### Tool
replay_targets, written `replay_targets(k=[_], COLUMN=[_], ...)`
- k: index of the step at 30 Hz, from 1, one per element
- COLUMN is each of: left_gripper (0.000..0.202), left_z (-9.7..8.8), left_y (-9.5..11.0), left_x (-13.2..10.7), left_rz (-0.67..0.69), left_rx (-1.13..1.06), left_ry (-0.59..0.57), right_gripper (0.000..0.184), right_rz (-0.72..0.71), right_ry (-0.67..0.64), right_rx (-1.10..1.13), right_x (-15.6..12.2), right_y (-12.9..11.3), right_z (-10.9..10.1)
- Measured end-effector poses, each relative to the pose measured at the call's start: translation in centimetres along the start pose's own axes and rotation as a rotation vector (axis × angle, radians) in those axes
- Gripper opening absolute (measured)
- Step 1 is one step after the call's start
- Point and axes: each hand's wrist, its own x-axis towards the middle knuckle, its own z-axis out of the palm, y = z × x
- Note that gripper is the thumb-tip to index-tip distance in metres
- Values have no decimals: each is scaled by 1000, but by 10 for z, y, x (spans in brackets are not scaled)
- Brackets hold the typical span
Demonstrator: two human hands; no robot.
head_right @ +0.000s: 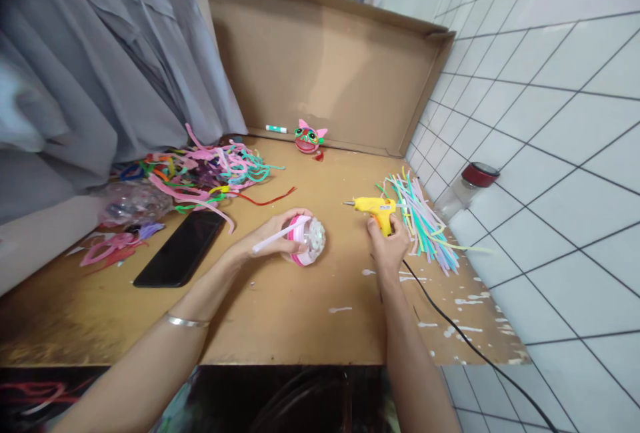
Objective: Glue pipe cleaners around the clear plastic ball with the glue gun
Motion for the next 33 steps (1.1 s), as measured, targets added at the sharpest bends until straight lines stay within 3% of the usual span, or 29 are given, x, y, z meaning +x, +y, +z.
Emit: replay_targets(k=[3,7,14,18,21,23,26,28,30,33], left_gripper=[63,64,62,61,62,63,64,63,60,60], left_z=[0,0,1,1,0,1,1,2,2,3], left_y=[-3,-5,-3,-5,-5,-5,-5,-6,-7,-10], left_x=[0,1,1,2,2,2,2,3,4,6], left_rz=[1,7,-1,9,19,27,24,53,91,73], left_rx=[-8,-14,-12,-4,32,47,69,75,66,31], left_ry=[1,-2,-14,-14,-5,3,18,18,12,19], right_gripper=[41,37,40,41,39,38,48,51,36,19], right_rz=[152,198,50,-90,-237,-384,-615,-723,-846,-885], right_ry=[14,-31,-29,-15,20,-24,-235,-347,-403,-422], right_rx=[-120,-372,-618,-711,-648,-478,-186,-119,-79,45], right_x=[7,11,10,6,-2,-12,-30,-38,-42,-39], right_y=[10,22,49,48,25,-4,-62,-98,-123,-132], right_z=[-3,-5,1,3,2,0,-3,-5,-6,-5])
